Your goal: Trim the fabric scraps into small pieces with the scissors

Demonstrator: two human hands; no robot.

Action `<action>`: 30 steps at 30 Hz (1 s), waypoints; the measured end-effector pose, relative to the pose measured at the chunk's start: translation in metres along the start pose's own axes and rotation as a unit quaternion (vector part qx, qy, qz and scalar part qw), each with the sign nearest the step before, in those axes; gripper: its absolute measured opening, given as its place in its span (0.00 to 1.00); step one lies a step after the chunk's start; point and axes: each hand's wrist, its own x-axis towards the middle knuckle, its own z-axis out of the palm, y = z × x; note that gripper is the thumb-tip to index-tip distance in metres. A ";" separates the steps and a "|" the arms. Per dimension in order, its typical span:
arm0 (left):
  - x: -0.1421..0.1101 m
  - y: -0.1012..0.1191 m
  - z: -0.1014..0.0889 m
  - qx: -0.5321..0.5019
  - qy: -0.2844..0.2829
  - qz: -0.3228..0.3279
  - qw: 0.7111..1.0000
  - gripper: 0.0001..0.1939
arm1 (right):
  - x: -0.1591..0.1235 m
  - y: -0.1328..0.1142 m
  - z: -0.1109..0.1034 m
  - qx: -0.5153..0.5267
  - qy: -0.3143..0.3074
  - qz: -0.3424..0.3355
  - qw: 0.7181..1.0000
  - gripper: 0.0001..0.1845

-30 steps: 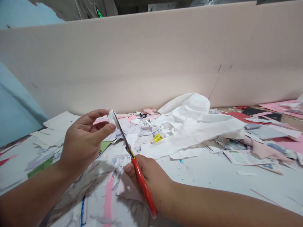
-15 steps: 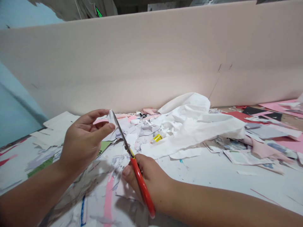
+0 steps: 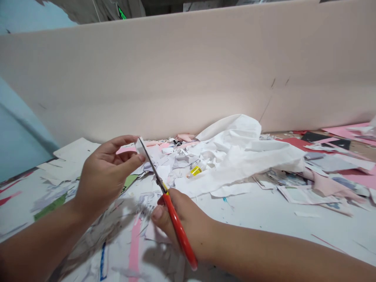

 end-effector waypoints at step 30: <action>-0.002 0.003 0.002 0.059 0.003 0.016 0.998 0.23 | 0.004 0.000 0.001 -0.040 0.066 0.075 0.994 0.30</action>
